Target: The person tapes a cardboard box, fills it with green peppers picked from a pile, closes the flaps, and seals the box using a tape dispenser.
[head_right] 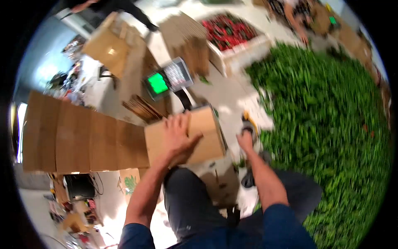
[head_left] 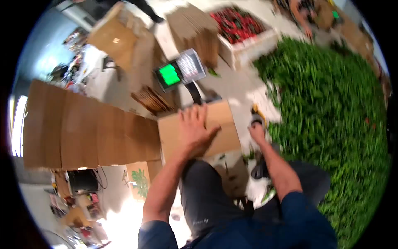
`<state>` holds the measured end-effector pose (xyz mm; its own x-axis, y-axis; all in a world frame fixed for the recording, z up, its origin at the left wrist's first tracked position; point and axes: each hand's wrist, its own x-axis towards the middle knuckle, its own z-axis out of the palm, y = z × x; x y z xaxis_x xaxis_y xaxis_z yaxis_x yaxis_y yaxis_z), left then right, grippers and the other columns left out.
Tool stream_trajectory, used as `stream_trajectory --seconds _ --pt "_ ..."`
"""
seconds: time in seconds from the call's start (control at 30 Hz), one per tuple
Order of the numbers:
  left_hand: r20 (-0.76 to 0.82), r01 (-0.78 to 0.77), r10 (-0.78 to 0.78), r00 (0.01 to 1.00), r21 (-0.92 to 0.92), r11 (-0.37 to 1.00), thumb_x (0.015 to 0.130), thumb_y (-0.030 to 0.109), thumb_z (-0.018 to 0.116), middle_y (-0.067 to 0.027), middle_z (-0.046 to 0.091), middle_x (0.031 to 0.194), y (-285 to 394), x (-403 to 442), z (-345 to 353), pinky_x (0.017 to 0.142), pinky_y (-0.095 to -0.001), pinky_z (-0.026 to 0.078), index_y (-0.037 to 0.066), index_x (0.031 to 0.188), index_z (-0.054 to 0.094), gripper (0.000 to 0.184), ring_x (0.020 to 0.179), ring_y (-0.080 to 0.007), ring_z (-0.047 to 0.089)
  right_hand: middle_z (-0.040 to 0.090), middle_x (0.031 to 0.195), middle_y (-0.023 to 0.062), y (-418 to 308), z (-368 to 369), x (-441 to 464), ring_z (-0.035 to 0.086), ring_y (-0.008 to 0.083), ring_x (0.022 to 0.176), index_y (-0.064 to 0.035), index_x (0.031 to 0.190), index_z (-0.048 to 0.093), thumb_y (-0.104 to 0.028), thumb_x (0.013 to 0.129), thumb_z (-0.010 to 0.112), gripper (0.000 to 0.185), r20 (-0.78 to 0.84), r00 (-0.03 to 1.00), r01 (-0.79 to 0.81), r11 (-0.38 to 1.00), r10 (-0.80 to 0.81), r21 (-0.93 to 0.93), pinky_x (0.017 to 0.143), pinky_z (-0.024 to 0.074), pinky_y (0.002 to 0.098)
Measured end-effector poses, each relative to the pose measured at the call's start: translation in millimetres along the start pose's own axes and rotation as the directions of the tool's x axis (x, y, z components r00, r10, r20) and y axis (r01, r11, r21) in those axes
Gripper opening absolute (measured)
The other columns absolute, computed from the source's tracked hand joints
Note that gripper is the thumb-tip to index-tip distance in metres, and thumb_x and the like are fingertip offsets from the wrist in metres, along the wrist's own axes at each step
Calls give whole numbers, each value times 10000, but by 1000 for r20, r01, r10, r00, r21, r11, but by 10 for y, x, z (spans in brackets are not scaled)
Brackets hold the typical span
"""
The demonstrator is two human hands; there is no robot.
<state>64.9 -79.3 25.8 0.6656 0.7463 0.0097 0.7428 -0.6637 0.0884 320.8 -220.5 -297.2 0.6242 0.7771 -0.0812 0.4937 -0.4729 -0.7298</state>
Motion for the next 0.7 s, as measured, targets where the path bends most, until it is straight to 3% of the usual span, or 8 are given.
stream_trajectory --seconds 0.03,0.1,0.13,0.2,0.33,0.43,0.53,0.7 --pt "-20 -37 38 999 14 999 871 708 540 -213 429 1472 -69 46 89 1215 -574 130 56 1554 349 964 1399 -418 330 695 981 264 21 -195 -102 680 404 938 29 956 636 -284 810 737 360 121 940 -323 946 320 12 782 533 466" --pt "-81 -81 86 993 73 994 848 700 574 -206 440 1449 -115 222 114 1189 -571 177 58 1515 413 940 1356 -405 365 686 922 288 130 -355 69 679 423 938 42 856 652 -188 762 679 249 135 861 -486 872 490 -63 793 511 510" --pt "-30 -87 87 996 -7 996 862 662 583 -209 430 1453 -88 241 26 1188 -570 179 68 1525 403 908 1369 -405 356 686 767 223 251 -421 16 677 389 731 49 789 670 -247 771 723 301 38 893 -451 891 449 49 691 516 493" --pt "-42 -99 103 994 83 992 886 589 597 -199 418 1465 -188 295 59 1193 -554 178 90 1540 381 851 1385 -400 345 687 854 256 328 -359 130 683 425 852 63 908 681 -248 780 726 340 -24 839 -545 838 544 -31 754 515 508" --pt "4 -112 112 994 23 993 880 673 560 -194 403 1499 -33 365 82 1213 -540 128 142 1539 396 862 1405 -381 331 654 1146 273 261 -592 287 642 443 1045 35 1132 631 -225 829 673 401 -199 843 -524 846 500 -95 891 514 521" --pt "10 -116 116 993 27 993 876 681 553 -189 404 1490 62 432 32 1217 -539 117 151 1534 406 857 1417 -371 319 617 1238 267 202 -559 536 622 422 1122 15 1225 600 -264 851 684 475 -196 945 -300 932 261 -203 939 507 518" --pt "16 -98 98 995 21 995 862 693 554 -181 412 1473 16 403 116 1218 -557 103 168 1532 415 862 1430 -365 308 690 1146 237 252 -470 749 668 408 1065 11 1167 649 -295 815 739 475 112 884 -396 854 454 -336 916 538 499" --pt "3 -92 92 996 28 995 914 614 528 -182 431 1453 7 413 72 1213 -561 133 137 1529 414 787 1413 -372 331 715 1130 240 304 -375 1004 700 391 1048 3 1122 701 -249 789 752 421 156 841 -383 775 517 -503 895 566 482"
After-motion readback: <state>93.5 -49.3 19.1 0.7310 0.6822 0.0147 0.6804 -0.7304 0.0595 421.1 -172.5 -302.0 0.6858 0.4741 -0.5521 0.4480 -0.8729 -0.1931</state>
